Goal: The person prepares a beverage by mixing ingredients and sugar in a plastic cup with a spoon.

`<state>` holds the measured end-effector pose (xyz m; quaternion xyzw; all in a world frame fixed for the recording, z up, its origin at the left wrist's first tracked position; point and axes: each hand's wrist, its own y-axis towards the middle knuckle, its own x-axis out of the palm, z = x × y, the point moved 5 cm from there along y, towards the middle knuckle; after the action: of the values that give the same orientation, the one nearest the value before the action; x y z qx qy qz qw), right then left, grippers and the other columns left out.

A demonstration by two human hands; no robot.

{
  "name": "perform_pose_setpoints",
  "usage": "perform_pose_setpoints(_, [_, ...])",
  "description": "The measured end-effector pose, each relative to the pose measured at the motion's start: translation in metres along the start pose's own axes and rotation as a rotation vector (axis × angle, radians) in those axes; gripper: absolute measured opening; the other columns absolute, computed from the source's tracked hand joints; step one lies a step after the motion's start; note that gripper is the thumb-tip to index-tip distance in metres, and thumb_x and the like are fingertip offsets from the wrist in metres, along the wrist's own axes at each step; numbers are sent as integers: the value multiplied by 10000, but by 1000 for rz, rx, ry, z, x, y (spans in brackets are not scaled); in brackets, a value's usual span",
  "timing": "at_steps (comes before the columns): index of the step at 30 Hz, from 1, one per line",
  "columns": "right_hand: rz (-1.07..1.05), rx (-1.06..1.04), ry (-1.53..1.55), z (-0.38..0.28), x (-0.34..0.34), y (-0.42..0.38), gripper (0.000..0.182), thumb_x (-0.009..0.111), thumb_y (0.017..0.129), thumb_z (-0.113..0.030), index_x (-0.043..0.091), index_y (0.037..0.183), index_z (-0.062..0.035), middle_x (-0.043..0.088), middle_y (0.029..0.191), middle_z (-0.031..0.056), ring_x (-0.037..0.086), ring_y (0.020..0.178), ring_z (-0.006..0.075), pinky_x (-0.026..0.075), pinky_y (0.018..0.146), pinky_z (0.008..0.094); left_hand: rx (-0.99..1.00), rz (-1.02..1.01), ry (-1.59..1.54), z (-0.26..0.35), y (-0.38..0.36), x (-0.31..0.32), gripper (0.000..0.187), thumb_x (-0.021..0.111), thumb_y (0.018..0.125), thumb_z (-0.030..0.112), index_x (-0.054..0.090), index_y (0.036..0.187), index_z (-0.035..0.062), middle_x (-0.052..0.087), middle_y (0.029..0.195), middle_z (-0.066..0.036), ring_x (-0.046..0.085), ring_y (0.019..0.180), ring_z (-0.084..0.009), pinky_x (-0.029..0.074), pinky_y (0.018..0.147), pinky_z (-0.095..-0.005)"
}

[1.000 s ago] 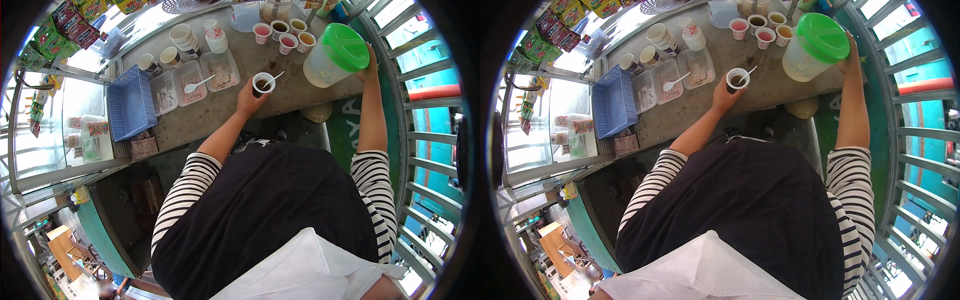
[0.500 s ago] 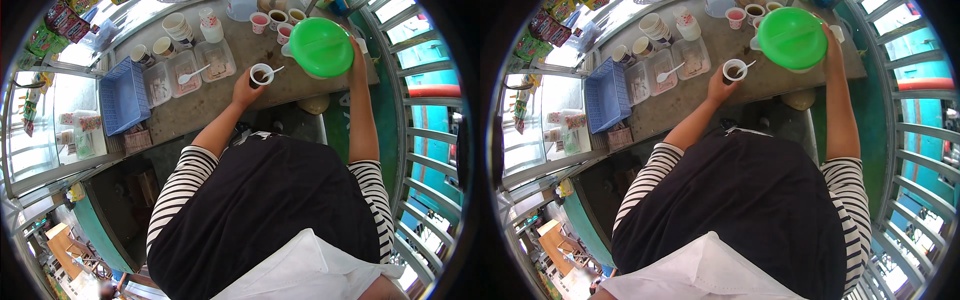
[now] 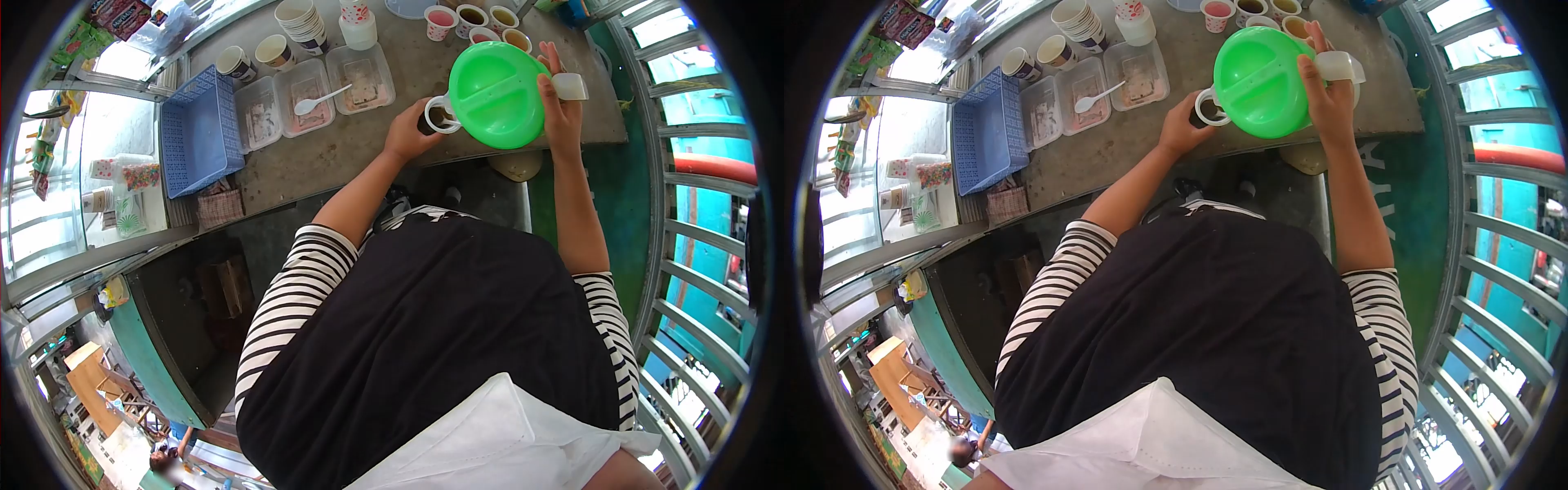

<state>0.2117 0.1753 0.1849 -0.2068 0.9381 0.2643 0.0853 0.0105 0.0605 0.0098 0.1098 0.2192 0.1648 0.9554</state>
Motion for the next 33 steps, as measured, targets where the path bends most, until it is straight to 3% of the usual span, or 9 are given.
perform_pose_setpoints(4, [-14, -127, -155, -8, -3, 3, 518, 593, 982, -215, 461, 1455, -51, 584, 1375, 108, 556, 1213, 193, 393, 1045, 314, -38, 22, -57, -7, 0, 1, 618, 818, 691, 280, 588, 1235, 95, 681, 1140, -135, 655, 1065, -315, 513, 903, -384])
perform_pose_setpoints(10, [-36, -147, -237, -19, -7, 5, 503, 601, 974, -240, 493, 1447, -109, 662, 1237, 55, 598, 1062, 158, 444, 954, 312, -22, 17, -89, -7, 0, 2, 617, 820, 697, 282, 592, 1236, 86, 685, 1135, -135, 664, 1051, -309, 519, 894, -376])
perform_pose_setpoints(16, [-22, -200, -355, -20, -9, 7, 514, 629, 948, -260, 520, 1426, -106, 684, 1167, 47, 629, 1002, 180, 462, 919, 328, 3, 17, -86, -6, 0, 1, 619, 808, 702, 273, 597, 1251, 82, 686, 1142, -137, 664, 1058, -307, 517, 902, -373])
perform_pose_setpoints(29, [-26, -153, -326, -15, -4, -1, 512, 615, 952, -279, 520, 1425, -107, 683, 1180, 56, 636, 1057, 206, 456, 954, 350, -21, 12, -70, -3, 0, 0, 622, 808, 705, 289, 596, 1255, 89, 684, 1152, -137, 660, 1063, -313, 518, 901, -374])
perform_pose_setpoints(33, [-9, -115, -290, -15, -5, -1, 491, 603, 968, -258, 522, 1420, -84, 673, 1187, 69, 617, 1064, 176, 448, 958, 325, -13, 27, -60, -6, -1, 0, 631, 806, 707, 297, 588, 1261, 90, 683, 1150, -138, 657, 1066, -318, 518, 904, -380])
